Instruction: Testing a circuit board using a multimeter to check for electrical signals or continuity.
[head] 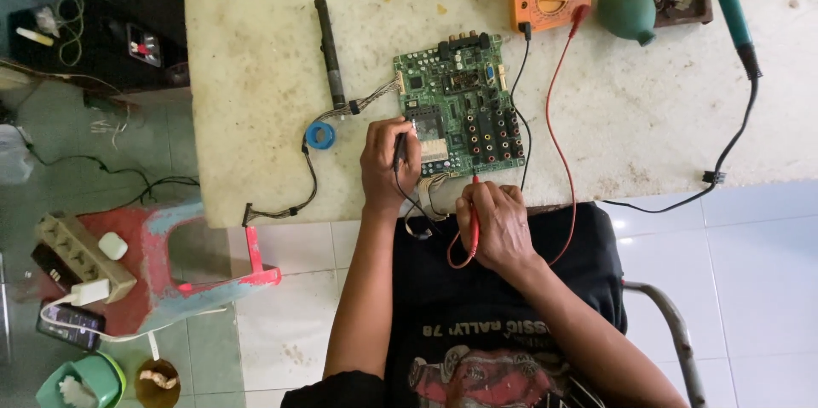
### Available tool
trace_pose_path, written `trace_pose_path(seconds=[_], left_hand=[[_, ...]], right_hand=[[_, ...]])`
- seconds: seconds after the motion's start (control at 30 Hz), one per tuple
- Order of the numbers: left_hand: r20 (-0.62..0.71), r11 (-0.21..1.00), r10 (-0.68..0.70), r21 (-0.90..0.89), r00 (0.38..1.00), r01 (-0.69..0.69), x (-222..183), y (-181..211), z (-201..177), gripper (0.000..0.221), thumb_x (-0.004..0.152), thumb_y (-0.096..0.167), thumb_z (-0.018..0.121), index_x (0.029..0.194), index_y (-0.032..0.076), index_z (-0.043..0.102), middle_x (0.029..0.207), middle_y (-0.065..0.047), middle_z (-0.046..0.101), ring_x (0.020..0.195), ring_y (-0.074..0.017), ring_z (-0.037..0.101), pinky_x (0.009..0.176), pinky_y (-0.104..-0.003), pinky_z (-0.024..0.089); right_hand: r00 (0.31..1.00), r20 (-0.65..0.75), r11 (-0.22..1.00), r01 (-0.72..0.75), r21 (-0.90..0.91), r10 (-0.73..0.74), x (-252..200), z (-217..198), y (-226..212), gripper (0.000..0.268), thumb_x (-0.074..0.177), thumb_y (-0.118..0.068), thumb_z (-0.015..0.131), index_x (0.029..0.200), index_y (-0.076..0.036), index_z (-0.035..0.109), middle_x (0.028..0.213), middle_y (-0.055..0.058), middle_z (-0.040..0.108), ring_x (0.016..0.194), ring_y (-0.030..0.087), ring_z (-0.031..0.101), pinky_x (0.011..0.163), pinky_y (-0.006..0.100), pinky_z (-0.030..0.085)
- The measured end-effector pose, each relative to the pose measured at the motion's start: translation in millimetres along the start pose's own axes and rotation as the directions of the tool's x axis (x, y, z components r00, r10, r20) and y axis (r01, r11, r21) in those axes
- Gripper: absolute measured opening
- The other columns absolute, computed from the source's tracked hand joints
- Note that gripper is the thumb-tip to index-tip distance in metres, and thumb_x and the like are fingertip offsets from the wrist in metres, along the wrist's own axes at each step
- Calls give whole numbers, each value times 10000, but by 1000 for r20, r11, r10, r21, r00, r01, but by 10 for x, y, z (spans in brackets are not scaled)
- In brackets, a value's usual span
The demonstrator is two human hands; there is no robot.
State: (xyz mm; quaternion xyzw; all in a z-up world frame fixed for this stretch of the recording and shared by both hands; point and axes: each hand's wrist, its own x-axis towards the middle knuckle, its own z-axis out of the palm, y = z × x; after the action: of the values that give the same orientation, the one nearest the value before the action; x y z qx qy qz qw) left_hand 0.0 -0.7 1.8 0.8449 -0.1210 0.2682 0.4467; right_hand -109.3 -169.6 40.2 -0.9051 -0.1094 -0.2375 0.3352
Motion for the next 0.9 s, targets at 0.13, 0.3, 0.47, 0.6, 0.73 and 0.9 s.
trace_pose_path(seconds=[0.13, 0.3, 0.47, 0.6, 0.73, 0.9], left_hand=[[-7, 1000, -6, -1, 1000, 6, -10, -24, 24, 67, 970, 132, 674, 1014, 179, 655, 1011, -3, 631, 912, -306, 748, 693, -414, 671], [24, 1000, -28, 11, 999, 28, -22, -22, 12, 70, 986, 134, 658, 1022, 186, 628, 1034, 4, 610, 923, -302, 743, 692, -428, 676], [39, 999, -37, 2, 999, 37, 10, 21, -29, 65, 1001, 132, 639, 1031, 184, 615, 1028, -5, 592, 912, -321, 732, 682, -447, 681], [32, 1000, -26, 0, 999, 26, 41, 57, -34, 59, 1004, 132, 635, 1028, 181, 614, 1026, -3, 591, 909, -322, 730, 671, -440, 683], [31, 999, -42, 14, 999, 42, -19, -2, -9, 63, 998, 122, 640, 1013, 180, 620, 1030, 25, 583, 931, -288, 739, 677, -404, 685], [-2, 999, 35, 38, 999, -35, -11, -60, 16, 73, 969, 98, 666, 1011, 151, 638, 1015, 7, 609, 932, -276, 749, 686, -340, 667]], right_hand=[[1000, -9, 1000, 8, -12, -8, -13, 6, 15, 114, 988, -213, 599, 890, -154, 597, 687, 23, 555, 657, 275, 694, 772, 368, 513], [1000, 2, 1000, -1, -3, 1, -26, 25, 38, 105, 962, -207, 631, 884, -149, 590, 690, 34, 552, 659, 285, 693, 767, 376, 514], [1000, 12, 1000, -8, 11, 8, -26, 28, 35, 110, 968, -211, 624, 887, -143, 593, 696, 40, 562, 657, 288, 692, 766, 379, 514], [998, -60, 984, -19, 177, 30, -286, 222, 347, 68, 971, -137, 636, 906, -157, 629, 745, 35, 631, 651, 277, 697, 759, 369, 517], [951, -82, 907, -254, 335, 297, -93, -202, 326, 135, 976, -210, 630, 1096, -152, 654, 799, 68, 713, 684, 308, 716, 697, 381, 547], [864, -299, 841, -225, 491, 406, 451, -525, 1058, 184, 1136, -78, 508, 1257, 61, 505, 1051, 258, 722, 752, 301, 733, 728, 355, 575]])
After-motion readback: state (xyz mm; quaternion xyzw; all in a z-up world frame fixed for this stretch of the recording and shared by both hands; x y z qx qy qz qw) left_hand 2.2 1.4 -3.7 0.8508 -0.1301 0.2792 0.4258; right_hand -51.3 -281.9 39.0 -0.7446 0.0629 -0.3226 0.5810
